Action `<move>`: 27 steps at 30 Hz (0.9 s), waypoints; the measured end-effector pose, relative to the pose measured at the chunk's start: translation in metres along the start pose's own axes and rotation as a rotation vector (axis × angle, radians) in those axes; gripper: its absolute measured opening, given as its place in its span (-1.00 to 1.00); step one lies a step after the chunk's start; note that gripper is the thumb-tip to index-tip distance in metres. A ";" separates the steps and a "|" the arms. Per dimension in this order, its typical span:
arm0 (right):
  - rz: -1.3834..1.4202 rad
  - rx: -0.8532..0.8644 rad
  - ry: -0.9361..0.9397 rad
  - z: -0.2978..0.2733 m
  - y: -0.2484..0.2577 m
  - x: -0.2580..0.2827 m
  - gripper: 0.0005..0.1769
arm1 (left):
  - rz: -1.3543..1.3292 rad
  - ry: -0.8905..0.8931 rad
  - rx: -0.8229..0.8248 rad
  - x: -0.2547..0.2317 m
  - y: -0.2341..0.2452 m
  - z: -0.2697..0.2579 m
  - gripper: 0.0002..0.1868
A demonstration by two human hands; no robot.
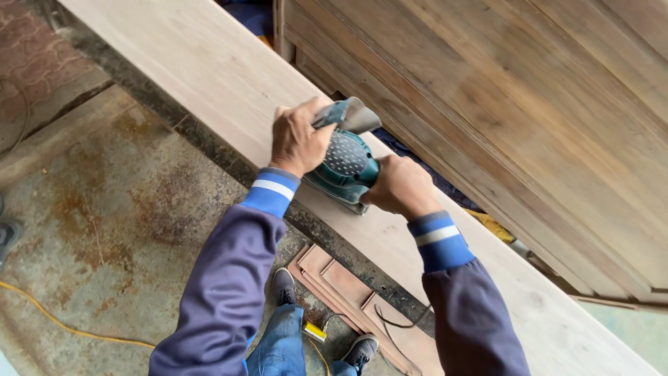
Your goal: Sanding a long wooden board using an orbital power sander and manual sandpaper.
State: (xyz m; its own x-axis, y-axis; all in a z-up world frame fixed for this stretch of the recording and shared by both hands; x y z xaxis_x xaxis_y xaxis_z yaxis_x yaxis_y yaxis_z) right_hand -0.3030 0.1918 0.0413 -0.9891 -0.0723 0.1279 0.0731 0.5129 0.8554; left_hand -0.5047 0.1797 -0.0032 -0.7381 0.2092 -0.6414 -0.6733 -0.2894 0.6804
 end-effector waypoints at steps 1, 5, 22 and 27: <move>-0.017 -0.018 0.021 0.001 0.004 0.003 -0.47 | 0.017 -0.082 -0.096 -0.001 0.003 0.002 -0.87; -0.038 -0.032 0.011 -0.001 0.012 -0.027 -0.44 | -0.026 -0.084 -0.123 -0.034 -0.018 0.015 -0.88; 0.074 0.063 -0.399 -0.127 -0.018 -0.490 -0.52 | -0.158 -0.228 0.048 -0.387 -0.314 -0.051 -0.76; 0.132 0.133 -0.549 -0.180 -0.048 -0.631 -0.52 | -0.203 -0.252 0.119 -0.490 -0.394 -0.090 -0.81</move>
State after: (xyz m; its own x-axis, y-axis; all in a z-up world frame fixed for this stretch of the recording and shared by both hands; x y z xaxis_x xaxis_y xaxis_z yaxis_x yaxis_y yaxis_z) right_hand 0.3403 0.0588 0.0104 -0.8968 0.4352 -0.0802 0.2184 0.5929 0.7751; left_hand 0.1261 0.1066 0.0112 -0.5664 0.4794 -0.6704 -0.7967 -0.1105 0.5941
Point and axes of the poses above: each hand's wrist, its own z-axis towards the middle knuckle, its own y-axis out of the back of the hand, x = y × z, the point moved 3 cm from there along z, towards the middle knuckle, and after that the axes turned 15 degrees about -y, right-handed, at the moved point
